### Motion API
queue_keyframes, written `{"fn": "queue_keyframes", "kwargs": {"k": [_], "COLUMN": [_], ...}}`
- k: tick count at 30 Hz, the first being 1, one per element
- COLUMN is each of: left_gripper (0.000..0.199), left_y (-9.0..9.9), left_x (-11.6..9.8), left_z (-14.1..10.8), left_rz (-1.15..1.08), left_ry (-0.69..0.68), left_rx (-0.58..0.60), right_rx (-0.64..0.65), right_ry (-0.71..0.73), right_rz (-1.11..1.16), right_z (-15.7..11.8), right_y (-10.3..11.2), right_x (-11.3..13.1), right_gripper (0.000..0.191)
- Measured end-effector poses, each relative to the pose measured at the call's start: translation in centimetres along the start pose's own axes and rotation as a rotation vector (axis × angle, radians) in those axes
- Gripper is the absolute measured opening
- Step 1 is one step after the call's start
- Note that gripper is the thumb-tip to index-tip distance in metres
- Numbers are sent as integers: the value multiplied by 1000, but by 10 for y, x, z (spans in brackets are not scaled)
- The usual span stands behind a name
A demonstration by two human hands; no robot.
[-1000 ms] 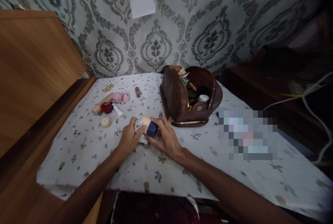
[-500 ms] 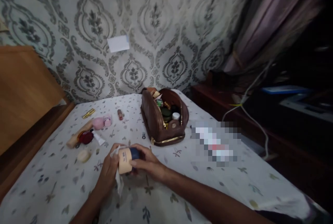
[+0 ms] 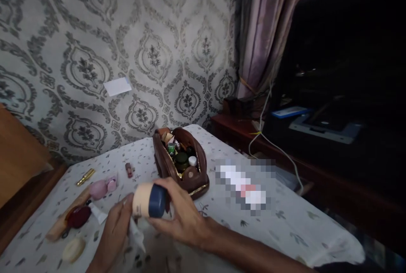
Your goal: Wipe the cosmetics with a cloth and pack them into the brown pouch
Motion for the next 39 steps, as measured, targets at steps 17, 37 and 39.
{"fn": "queue_keyframes", "kwargs": {"k": [17,37,39], "left_gripper": [61,45,45], "left_y": [-158,-145,-142], "left_x": [-162,-137,-135], "left_z": [196,208,211], "left_rz": [1156,1261,1230], "left_ry": [-496,-429,-418], "left_rx": [604,534,519], "right_rx": [-295,477,579], "right_ry": [-219,7,-1], "right_rz": [-461,-919,-916], "right_z": [113,184,184], "right_y": [176,89,76], "right_x": [-96,-127,-135], "right_gripper": [50,51,53]}}
Point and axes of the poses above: each hand's wrist, its own z-axis towards the middle knuckle, its own y-axis out of the back of the hand, x = y × z, the point moved 10 cm from there along z, towards the middle knuckle, and after that the axes turned 3 degrees about -z, right-handed, at the moved point
